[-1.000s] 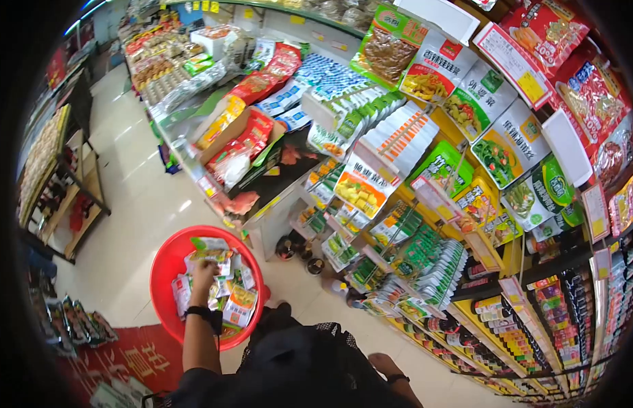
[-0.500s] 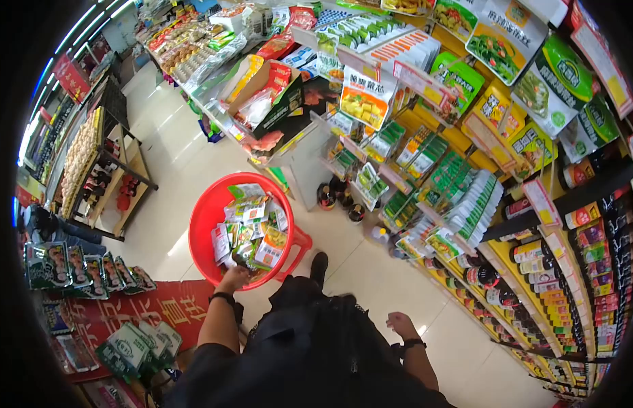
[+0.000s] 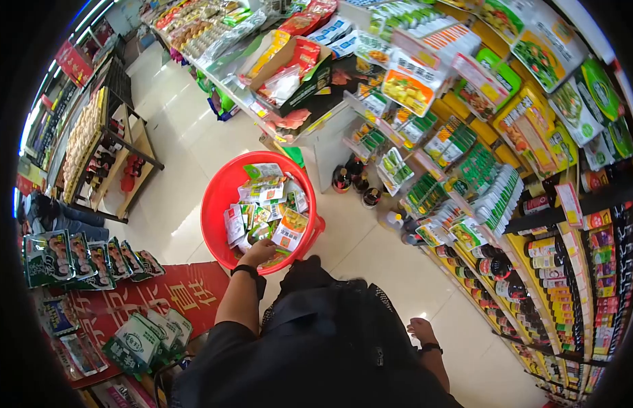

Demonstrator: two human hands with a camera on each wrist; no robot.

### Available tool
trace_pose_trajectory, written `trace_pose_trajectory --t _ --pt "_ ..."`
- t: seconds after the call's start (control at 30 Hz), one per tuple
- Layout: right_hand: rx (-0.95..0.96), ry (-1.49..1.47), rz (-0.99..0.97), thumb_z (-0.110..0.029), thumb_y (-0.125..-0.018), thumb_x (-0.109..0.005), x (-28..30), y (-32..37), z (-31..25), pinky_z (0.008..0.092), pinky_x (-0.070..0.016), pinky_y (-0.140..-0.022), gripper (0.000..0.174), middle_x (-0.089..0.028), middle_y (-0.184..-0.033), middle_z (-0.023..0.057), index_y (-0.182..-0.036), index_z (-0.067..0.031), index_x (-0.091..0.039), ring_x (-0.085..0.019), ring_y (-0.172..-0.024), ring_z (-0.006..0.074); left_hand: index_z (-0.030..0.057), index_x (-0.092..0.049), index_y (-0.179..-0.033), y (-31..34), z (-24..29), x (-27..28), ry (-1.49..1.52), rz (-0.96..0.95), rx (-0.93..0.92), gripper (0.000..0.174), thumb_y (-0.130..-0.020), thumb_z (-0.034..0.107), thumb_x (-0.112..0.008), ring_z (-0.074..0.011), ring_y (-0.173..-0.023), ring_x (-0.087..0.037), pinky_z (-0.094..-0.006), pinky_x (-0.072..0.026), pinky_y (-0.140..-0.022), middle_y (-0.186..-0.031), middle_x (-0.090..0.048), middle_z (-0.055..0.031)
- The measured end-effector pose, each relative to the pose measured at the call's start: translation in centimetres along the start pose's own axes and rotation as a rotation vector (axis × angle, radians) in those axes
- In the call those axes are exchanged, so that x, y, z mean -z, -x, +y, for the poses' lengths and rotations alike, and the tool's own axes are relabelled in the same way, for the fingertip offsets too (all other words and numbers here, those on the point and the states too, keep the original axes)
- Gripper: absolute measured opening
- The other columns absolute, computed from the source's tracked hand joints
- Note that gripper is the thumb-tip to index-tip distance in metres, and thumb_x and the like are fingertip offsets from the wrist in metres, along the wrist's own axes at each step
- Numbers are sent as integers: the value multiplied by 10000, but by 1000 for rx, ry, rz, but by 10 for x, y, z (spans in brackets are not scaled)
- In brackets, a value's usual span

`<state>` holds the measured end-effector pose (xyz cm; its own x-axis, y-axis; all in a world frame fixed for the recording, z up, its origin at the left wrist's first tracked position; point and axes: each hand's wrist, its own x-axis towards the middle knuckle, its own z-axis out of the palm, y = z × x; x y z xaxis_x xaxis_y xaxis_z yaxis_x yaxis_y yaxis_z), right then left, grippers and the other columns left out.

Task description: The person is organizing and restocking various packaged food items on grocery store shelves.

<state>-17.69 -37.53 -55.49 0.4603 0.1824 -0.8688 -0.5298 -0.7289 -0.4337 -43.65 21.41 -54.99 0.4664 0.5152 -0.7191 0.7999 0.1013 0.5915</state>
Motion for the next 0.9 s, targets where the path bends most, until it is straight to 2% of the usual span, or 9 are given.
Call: trace_pose_trajectory --t 0.17,0.27,0.3,0.4,0.43,0.57,0.67,0.8,0.9 --pt "20 45 12 -307 -913 -563 -19 9 -20 296 -481 -615 320 -676 -876 80 -1076 -36 -606 -640 -732 155 -10 -621 -1076 -22 -35 16 117 33 40 330 -823 183 -535 -197 -702 -648 -321 -513 -649 -844 -673 -118" --pt "94 149 23 -304 -929 -549 -52 32 -79 301 -497 -676 332 -675 -909 84 -1103 -26 -598 -647 -792 164 -14 -630 -1055 -54 -87 17 248 19 -17 315 -816 174 -550 -220 -785 -664 -345 -521 -725 -871 -678 -136" --pt "128 158 16 -287 -929 -546 -62 36 -95 299 -497 -677 329 -675 -911 85 -1119 -23 -593 -648 -802 164 -23 -635 -1026 -59 -93 23 31 60 27 304 -796 161 -562 -294 -906 -659 -375 -505 -810 -915 -677 -186" --pt "212 212 11 -240 -924 -540 -92 51 -140 289 -495 -679 325 -674 -923 91 -1155 -16 -580 -652 -825 163 -35 -633 -1007 -77 -115 31 5 145 -36 307 -767 146 -571 -366 -993 -623 -404 -481 -864 -989 -657 -238" --pt "216 218 9 -217 -915 -543 -101 57 -153 288 -501 -712 326 -672 -930 102 -1160 -5 -576 -651 -839 168 -39 -622 -1027 -84 -119 36 4 195 -7 341 -746 149 -582 -416 -997 -603 -432 -472 -872 -1003 -637 -274" --pt "205 261 22 -190 -896 -559 -132 81 -186 296 -502 -797 340 -667 -932 117 -1168 14 -573 -643 -860 182 -47 -584 -1088 -86 -89 63 -74 310 -49 407 -735 156 -586 -430 -997 -589 -444 -469 -883 -1034 -612 -290" --pt "209 241 30 -189 -894 -562 -138 80 -167 294 -498 -796 329 -664 -932 106 -1153 13 -587 -634 -851 172 -37 -557 -1132 -106 -96 71 -162 418 -64 440 -736 155 -581 -439 -1033 -567 -449 -463 -905 -1142 -576 -283" --pt "144 283 66 -188 -898 -560 -144 99 -156 283 -489 -797 308 -661 -938 89 -1130 9 -605 -621 -860 155 37 -533 -1214 -102 -85 94 -382 153 273 518 -741 235 -605 -405 -1112 -549 -457 -443 -946 -1197 -570 -229" --pt "110 211 58 -180 -914 -547 -146 100 -133 277 -482 -801 283 -661 -953 77 -1116 7 -612 -612 -881 145 66 -552 -1187 -107 -100 89 -439 97 257 465 -767 262 -592 -375 -1122 -554 -479 -444 -934 -1189 -583 -195"
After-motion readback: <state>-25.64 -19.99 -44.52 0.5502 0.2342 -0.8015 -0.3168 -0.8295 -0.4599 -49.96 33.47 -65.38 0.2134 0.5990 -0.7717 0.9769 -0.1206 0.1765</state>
